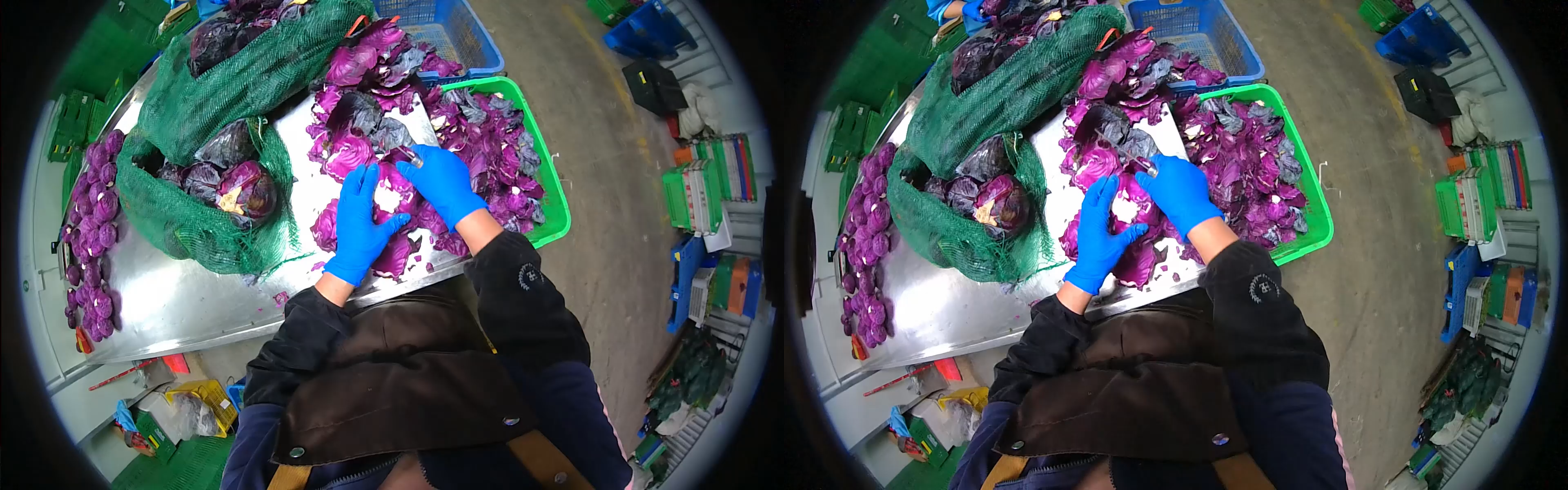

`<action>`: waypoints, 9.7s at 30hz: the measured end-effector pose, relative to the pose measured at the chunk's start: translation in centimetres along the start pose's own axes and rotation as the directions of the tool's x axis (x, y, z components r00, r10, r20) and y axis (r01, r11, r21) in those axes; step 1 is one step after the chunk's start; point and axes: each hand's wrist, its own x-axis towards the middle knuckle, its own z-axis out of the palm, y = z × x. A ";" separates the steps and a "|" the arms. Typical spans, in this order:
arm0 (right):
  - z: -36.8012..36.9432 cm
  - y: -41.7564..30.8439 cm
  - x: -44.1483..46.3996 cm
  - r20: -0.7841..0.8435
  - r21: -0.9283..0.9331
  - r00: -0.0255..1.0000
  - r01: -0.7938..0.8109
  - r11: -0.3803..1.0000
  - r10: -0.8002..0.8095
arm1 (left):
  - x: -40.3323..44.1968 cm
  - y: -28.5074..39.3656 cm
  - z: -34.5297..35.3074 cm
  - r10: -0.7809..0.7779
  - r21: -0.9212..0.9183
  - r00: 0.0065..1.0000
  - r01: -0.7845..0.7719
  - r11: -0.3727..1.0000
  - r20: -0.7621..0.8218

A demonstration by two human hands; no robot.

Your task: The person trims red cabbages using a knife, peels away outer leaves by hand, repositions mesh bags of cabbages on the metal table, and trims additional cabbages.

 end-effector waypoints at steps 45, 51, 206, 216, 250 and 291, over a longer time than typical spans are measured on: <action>-0.4 0.2 1.2 0.572 0.387 0.817 -0.348 0.854 0.074 | -5.4 0.6 -1.1 0.050 -0.019 0.998 -0.050 0.999 0.024; 5.7 4.0 2.8 0.346 0.095 0.930 0.097 0.991 -0.124 | -5.8 0.3 -1.5 0.071 -0.038 0.997 -0.070 0.997 0.016; 5.0 -0.7 2.6 0.143 0.030 0.955 0.260 0.965 -0.261 | -5.0 -2.7 -2.9 -0.191 0.074 0.981 0.189 0.979 0.030; 5.1 4.8 1.6 0.126 0.267 0.985 -0.152 0.952 0.122 | -8.9 -7.5 -6.0 -0.617 -0.883 0.783 0.341 0.323 0.077; 1.7 -7.1 -0.4 0.531 0.704 0.727 -0.092 0.704 -0.436 | -7.4 -4.3 -4.0 -0.367 -0.835 0.799 0.542 0.092 0.477; 4.7 -2.7 -5.8 0.063 0.647 0.935 0.228 0.728 -0.348 | -7.8 -5.3 -2.6 -0.361 -0.570 0.566 0.248 -0.783 0.741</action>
